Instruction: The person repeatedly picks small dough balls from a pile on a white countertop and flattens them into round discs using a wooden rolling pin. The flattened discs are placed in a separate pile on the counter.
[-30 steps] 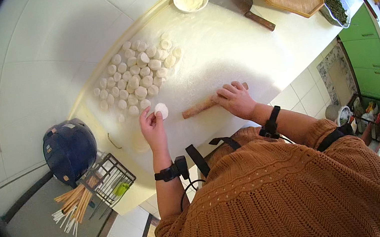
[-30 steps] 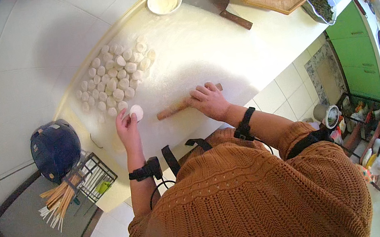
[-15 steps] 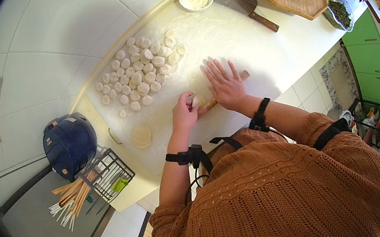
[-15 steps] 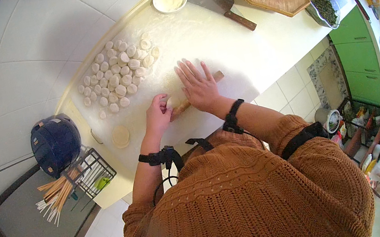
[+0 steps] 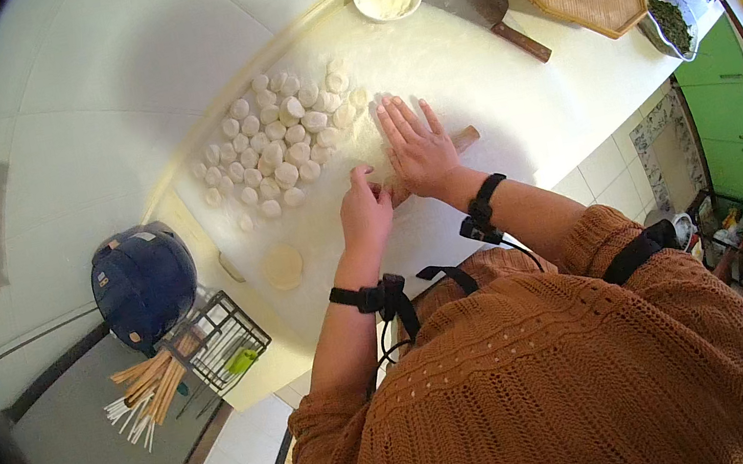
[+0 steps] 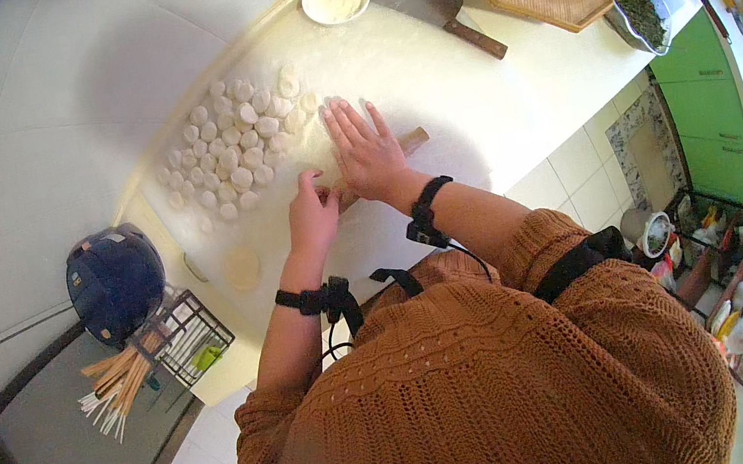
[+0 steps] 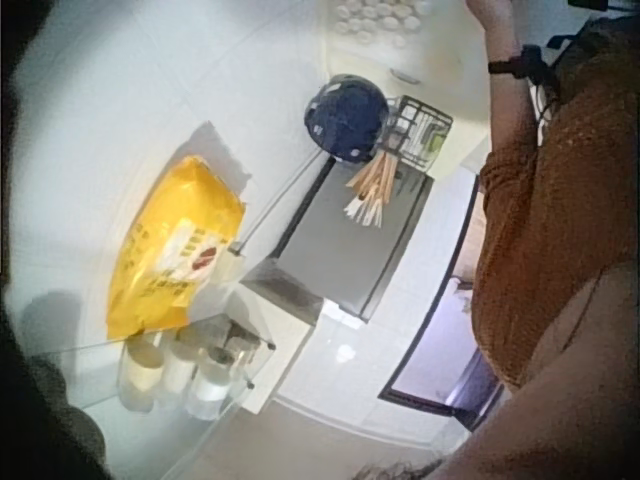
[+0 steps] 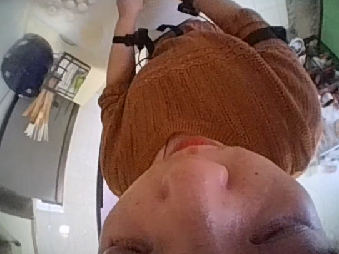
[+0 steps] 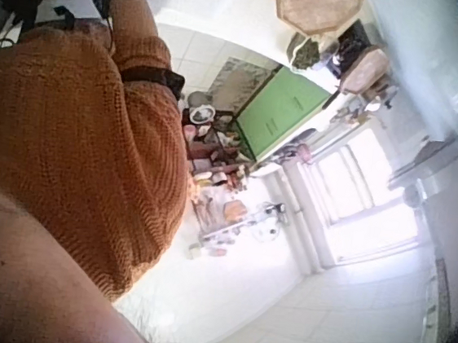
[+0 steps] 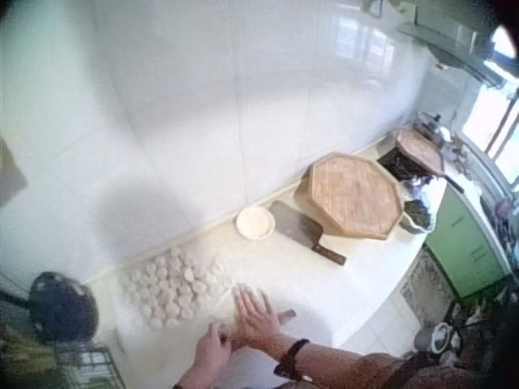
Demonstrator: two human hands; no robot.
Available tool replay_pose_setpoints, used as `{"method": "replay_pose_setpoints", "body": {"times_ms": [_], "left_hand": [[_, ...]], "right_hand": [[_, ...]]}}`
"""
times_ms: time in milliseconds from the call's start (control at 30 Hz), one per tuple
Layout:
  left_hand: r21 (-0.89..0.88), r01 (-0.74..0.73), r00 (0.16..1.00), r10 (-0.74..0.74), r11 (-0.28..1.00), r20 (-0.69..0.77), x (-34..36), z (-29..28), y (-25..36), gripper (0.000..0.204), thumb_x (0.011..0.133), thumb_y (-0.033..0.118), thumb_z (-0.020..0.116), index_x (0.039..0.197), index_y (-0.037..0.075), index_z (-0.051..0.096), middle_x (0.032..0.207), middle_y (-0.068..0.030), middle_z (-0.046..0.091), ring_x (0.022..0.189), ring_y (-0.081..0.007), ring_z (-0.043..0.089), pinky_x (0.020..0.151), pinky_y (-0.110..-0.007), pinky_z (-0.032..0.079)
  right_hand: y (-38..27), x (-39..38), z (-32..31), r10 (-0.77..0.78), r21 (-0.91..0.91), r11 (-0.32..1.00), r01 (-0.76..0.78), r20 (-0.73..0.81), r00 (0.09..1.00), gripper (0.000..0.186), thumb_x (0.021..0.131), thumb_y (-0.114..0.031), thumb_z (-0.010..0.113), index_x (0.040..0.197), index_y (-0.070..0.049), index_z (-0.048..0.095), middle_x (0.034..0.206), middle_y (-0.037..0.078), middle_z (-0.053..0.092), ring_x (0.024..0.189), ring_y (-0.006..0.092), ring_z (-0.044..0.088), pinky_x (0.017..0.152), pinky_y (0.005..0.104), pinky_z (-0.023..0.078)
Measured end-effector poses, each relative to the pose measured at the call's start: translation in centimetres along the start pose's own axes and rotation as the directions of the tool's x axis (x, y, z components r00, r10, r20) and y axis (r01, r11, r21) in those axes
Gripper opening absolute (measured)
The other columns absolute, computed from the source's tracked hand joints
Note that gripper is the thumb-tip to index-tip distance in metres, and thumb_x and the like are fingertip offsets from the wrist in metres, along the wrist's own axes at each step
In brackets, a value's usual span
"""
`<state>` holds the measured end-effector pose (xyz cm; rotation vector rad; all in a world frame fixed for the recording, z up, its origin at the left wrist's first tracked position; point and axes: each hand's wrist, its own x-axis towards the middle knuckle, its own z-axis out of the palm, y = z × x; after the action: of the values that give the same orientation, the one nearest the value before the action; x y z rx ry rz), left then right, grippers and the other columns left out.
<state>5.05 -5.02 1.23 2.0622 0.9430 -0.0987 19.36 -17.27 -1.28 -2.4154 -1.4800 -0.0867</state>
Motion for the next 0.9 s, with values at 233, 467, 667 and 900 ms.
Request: {"method": "replay_pose_setpoints", "body": {"times_ms": [233, 467, 667, 900], "left_hand": [[-0.195, 0.005, 0.998, 0.006, 0.981, 0.056, -0.5, -0.7, -1.9, 0.059, 0.093, 0.004, 0.081, 0.144, 0.006, 0.052, 0.099, -0.0164, 0.078, 0.092, -0.0300, 0.079, 0.080, -0.042, 0.061], [-0.004, -0.098, 0.991, 0.098, 0.995, 0.092, 2.2, -1.3, -0.4, 0.055, 0.093, 0.002, 0.076, 0.144, 0.006, 0.054, 0.101, -0.0190, 0.080, 0.095, -0.0372, 0.078, 0.085, -0.045, 0.061], [-0.158, -0.075, 0.996, 0.081, 0.985, 0.037, 0.8, -1.7, -1.5, 0.048, 0.095, -0.001, 0.074, 0.140, 0.007, 0.057, 0.102, -0.0174, 0.080, 0.094, -0.0317, 0.079, 0.084, -0.042, 0.061], [-0.106, -0.140, 0.987, 0.148, 0.984, 0.068, 1.8, -0.4, -0.8, 0.036, 0.099, 0.000, 0.074, 0.132, 0.008, 0.064, 0.104, -0.0192, 0.081, 0.092, -0.0350, 0.080, 0.082, -0.042, 0.062]], "right_hand": [[-0.2, -6.3, -3.2, 0.073, 0.105, 0.990, -0.099, 0.224, 0.972, 0.069, 0.107, -0.028, 0.050, 0.166, 0.006, 0.038, 0.174, 0.023, 0.039, 0.164, 0.0346, 0.034, 0.135, 0.0578, 0.016], [-0.4, 1.6, -0.7, 0.072, 0.069, 0.995, -0.068, -0.049, 0.996, 0.064, 0.109, -0.029, 0.048, 0.162, 0.006, 0.044, 0.168, 0.023, 0.047, 0.162, 0.0319, 0.037, 0.134, 0.0544, 0.020], [-0.3, -3.8, -3.0, 0.131, 0.018, 0.989, -0.144, 0.313, 0.941, 0.071, 0.105, -0.028, 0.051, 0.167, 0.004, 0.038, 0.174, 0.021, 0.040, 0.166, 0.0335, 0.032, 0.135, 0.0561, 0.018], [-0.2, 0.4, -1.5, 0.094, 0.071, 0.993, -0.095, 0.016, 0.995, 0.072, 0.104, -0.027, 0.051, 0.167, 0.003, 0.038, 0.174, 0.021, 0.040, 0.165, 0.0317, 0.033, 0.136, 0.0524, 0.016]]}}
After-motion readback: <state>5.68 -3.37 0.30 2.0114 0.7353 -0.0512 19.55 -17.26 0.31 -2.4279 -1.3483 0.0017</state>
